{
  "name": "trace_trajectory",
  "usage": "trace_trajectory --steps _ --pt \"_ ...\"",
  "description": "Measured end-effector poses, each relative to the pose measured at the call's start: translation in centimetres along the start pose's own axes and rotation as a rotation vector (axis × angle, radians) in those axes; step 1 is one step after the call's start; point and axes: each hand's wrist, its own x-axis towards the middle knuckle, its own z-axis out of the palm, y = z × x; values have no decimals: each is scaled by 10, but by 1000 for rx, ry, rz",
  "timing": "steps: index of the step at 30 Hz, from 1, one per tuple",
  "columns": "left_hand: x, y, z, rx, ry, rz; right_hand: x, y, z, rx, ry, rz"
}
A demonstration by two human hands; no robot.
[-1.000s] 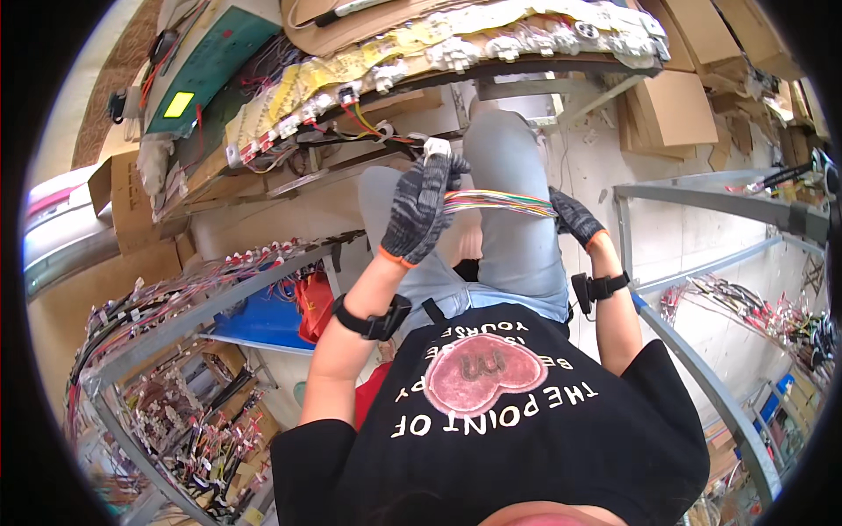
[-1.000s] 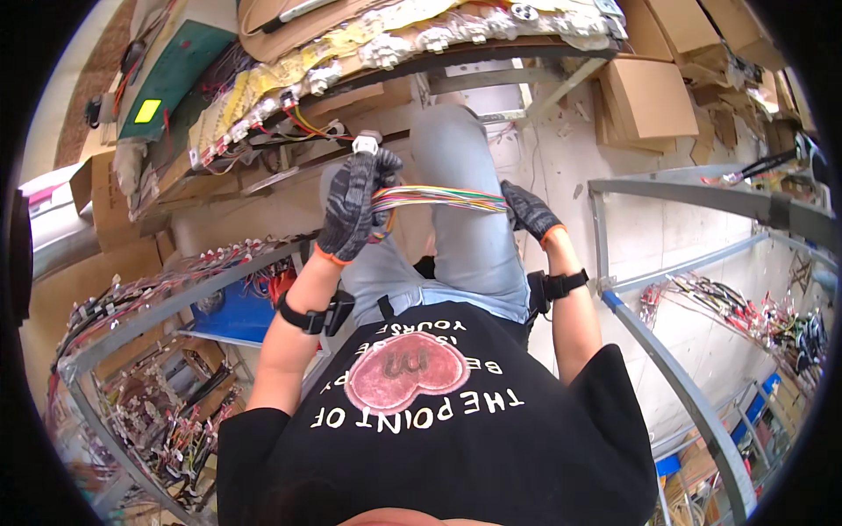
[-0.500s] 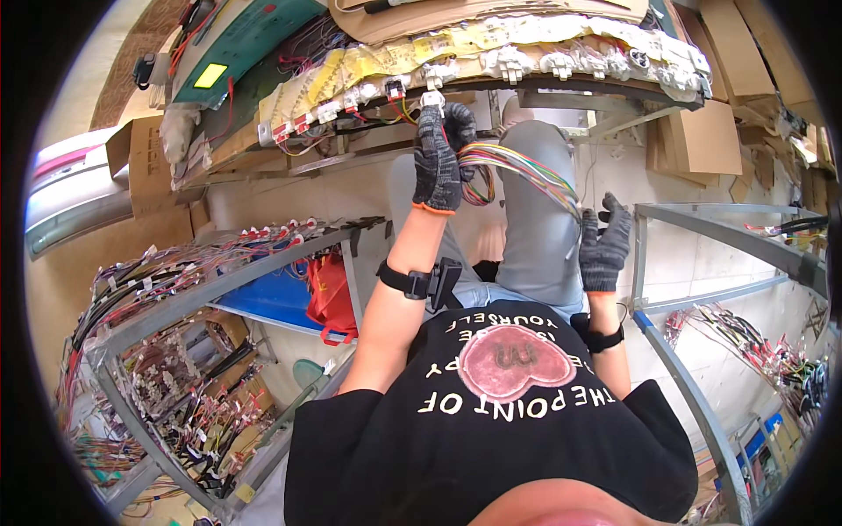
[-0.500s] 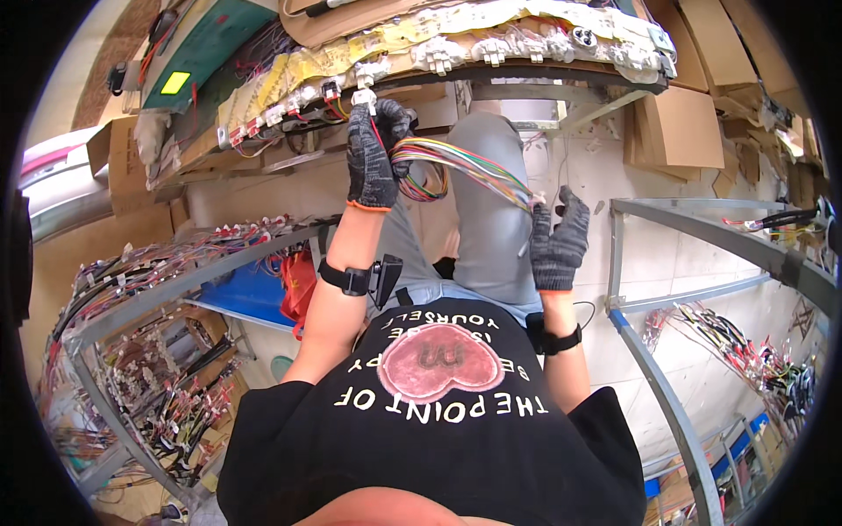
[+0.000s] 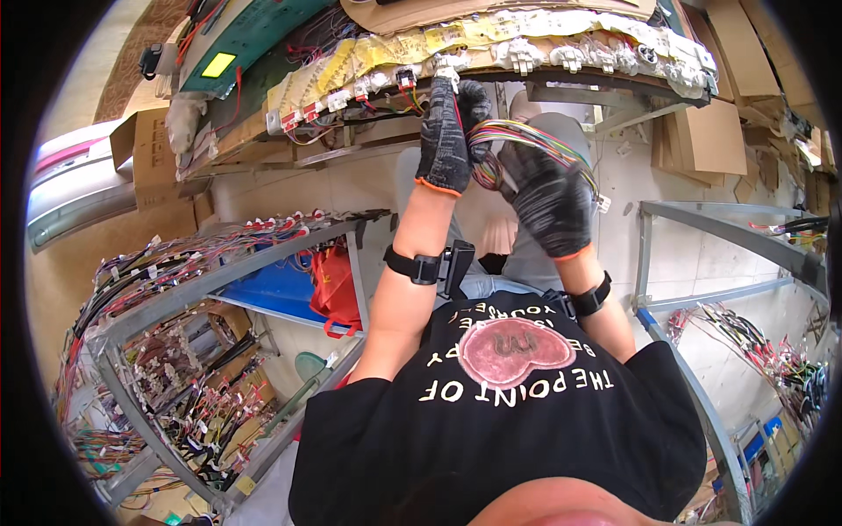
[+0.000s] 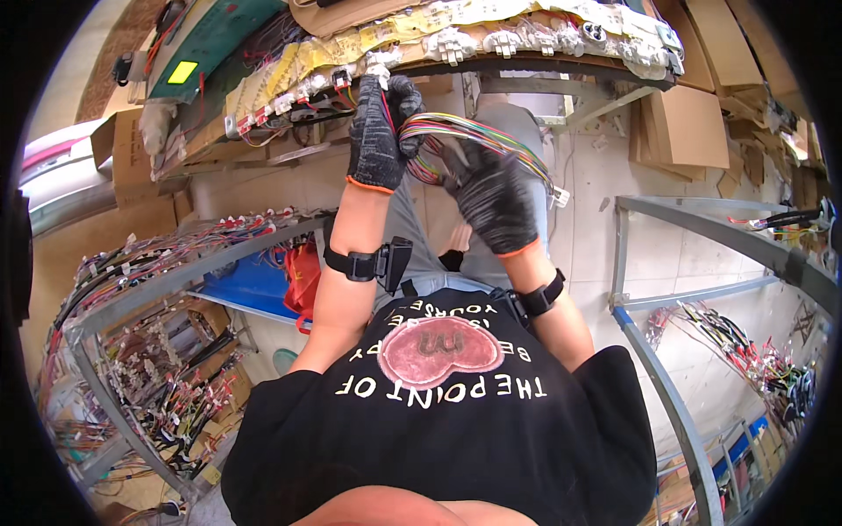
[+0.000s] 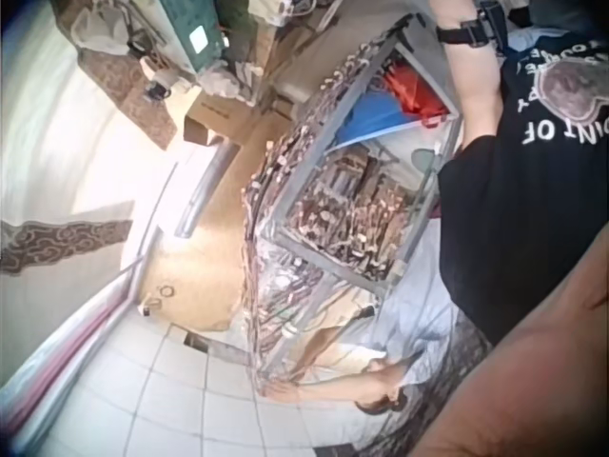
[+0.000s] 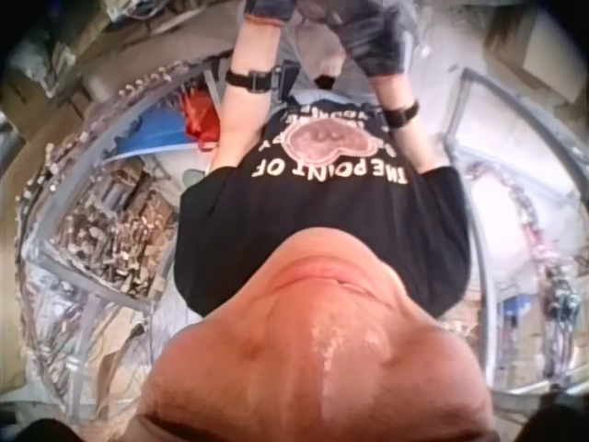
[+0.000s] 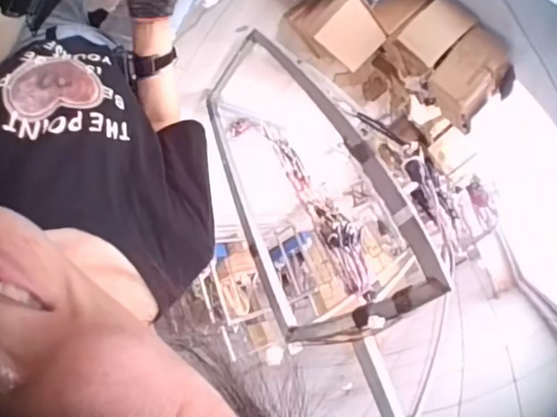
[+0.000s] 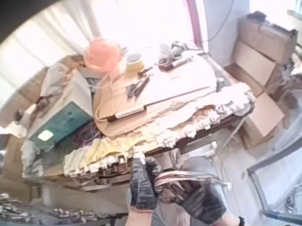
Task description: Assembling and organizing multiple colored wires onto a cable harness jig board in a factory setting.
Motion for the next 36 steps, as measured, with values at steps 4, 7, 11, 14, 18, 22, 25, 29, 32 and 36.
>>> trace_trajectory --steps 4,7,11,14,18,22,25,29,32,36 --pt "14 -11 -10 100 148 191 -10 -56 11 370 -49 -288" --pt "19 -1 -15 212 132 -16 -29 -113 -49 74 67 -572" --pt "-14 -12 5 1246 348 948 -51 -84 -25 -901 169 -639" --pt "-92 -21 67 1611 -131 1120 -58 -45 4 -790 332 -464" --pt "-90 -45 72 1539 -482 244 -54 -8 5 -2005 -26 -992" --pt "-78 -74 19 1397 -443 372 -66 0 -13 -2171 -306 -276" --pt "-76 -73 2 1311 -536 212 -88 -46 10 -1660 -18 -79" --pt "-73 -67 -7 1534 -756 451 -61 -85 10 -2150 766 -570" --pt "-68 -67 0 1224 -417 175 -29 -89 -5 -1972 649 -362" --pt "-63 -54 -8 650 -201 -83 -9 -83 7 -2029 483 -717"
